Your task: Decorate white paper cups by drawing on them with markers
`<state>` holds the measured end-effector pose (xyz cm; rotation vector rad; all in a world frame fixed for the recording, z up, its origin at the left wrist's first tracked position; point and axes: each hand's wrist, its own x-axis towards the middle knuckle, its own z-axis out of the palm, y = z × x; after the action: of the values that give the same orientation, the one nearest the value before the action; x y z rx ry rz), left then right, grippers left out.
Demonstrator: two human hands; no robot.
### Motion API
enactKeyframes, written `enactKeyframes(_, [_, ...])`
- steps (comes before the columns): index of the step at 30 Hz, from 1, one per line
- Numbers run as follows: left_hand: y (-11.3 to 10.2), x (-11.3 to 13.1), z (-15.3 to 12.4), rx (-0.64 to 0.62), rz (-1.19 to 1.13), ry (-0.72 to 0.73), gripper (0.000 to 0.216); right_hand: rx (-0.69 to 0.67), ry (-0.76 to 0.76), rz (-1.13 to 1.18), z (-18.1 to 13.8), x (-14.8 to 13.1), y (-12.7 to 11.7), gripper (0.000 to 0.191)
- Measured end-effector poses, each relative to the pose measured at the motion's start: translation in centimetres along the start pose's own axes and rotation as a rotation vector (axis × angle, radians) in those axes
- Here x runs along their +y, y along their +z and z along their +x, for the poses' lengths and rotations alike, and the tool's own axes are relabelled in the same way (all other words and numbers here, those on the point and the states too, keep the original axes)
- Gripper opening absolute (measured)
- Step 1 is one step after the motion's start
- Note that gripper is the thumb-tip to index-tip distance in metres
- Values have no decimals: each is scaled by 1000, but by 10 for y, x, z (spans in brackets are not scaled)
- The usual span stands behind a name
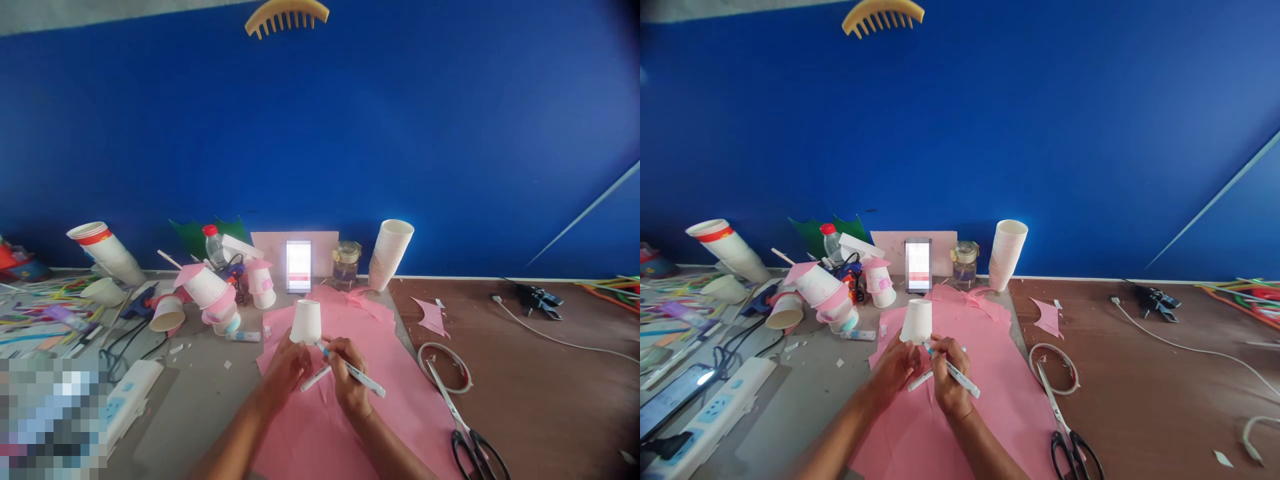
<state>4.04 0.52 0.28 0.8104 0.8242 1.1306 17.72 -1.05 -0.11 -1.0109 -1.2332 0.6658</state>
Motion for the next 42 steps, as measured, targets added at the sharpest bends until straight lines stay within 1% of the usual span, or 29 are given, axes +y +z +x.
enactKeyframes(6, [-1,0,0,-5,-1,-5,19,20,10,9,1,1,2,13])
enactKeyframes(11, [0,0,0,-17,-26,0,18,68,37,28,0,1,3,11])
enactKeyframes(15, [-1,-2,1,-33,-31,16,19,44,71,57,0,0,1,11])
enactKeyframes(23, [-4,-5,2,-32,-34,19,18,40,130,74,0,3,2,11])
enactKeyframes(29, [-4,-4,2,-52,-55,9,17,102,139,86,2,1,3,10])
enactKeyframes(36, [-6,-6,3,-24,-70,0,20,35,157,156,1,-1,1,11])
enactKeyframes(42, [-4,-4,3,-37,-72,3,21,30,197,143,1,2,3,12])
